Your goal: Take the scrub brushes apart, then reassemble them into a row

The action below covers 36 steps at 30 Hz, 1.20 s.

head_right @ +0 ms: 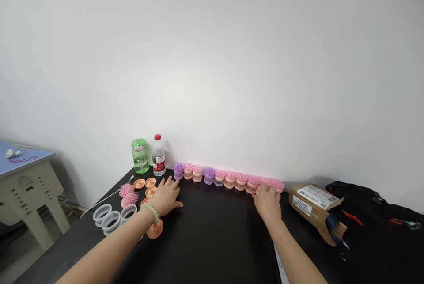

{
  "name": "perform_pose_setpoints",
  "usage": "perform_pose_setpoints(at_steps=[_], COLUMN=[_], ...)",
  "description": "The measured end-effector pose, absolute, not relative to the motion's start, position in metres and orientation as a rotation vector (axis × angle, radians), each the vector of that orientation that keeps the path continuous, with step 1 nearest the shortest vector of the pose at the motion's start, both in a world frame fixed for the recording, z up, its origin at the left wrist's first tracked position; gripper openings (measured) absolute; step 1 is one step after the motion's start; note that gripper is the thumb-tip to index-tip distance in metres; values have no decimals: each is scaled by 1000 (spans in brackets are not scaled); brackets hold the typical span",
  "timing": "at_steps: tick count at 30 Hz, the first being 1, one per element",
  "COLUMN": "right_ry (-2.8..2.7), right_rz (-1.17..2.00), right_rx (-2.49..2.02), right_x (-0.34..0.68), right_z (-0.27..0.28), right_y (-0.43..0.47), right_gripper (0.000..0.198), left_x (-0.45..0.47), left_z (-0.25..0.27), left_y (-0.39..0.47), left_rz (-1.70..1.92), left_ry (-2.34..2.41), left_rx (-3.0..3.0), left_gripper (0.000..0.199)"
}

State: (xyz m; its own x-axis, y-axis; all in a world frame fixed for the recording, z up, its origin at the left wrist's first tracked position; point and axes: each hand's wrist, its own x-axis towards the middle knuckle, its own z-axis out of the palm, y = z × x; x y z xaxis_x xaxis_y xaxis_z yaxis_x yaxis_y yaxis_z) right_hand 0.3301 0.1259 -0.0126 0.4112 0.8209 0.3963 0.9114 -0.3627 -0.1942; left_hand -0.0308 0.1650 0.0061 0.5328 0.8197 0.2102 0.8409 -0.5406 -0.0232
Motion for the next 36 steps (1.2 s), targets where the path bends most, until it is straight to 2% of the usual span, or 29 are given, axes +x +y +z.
perform_pose_setpoints(at_steps=[2, 9, 13, 16, 18, 19, 23, 25, 30, 36], right_ry=[-1485, -1553, -1569, -1591, -1576, -1558, -1455, -1421, -1444, -1720], right_rz=[-316, -124, 73, 253, 466, 573, 807, 848, 777, 715], right_rx=[-2278, -2120, -1953, -1817, -1631, -1535, -1329, -1312, -1376, -1152], right_x=[331, 318, 288, 253, 229, 218, 186, 175, 159, 169], right_z=[-11, 3, 15, 19, 18, 17, 4, -5, -18, -12], right_y=[124, 107, 79, 44, 19, 8, -18, -19, -13, -24], right_gripper=[35, 31, 42, 48, 54, 56, 62, 58, 28, 42], left_x=[-30, -43, -31, -12, 0, 5, 8, 1, -16, -22], left_z=[1, 10, 20, 15, 10, 8, 1, -5, -25, -22], left_y=[173, 171, 140, 93, 60, 46, 16, 14, 24, 33], left_rz=[-229, -323, -517, -664, -959, -1062, -1247, -1291, -1251, -1065], left_ry=[-1503, -1536, -1414, -1278, -1183, -1187, -1299, -1222, -1099, -1132], left_rx=[-2621, -2687, -2764, -2859, -2999, -3040, -3076, -3023, -2947, -3198], left_gripper=[32, 31, 19, 57, 69, 65, 24, 15, 16, 17])
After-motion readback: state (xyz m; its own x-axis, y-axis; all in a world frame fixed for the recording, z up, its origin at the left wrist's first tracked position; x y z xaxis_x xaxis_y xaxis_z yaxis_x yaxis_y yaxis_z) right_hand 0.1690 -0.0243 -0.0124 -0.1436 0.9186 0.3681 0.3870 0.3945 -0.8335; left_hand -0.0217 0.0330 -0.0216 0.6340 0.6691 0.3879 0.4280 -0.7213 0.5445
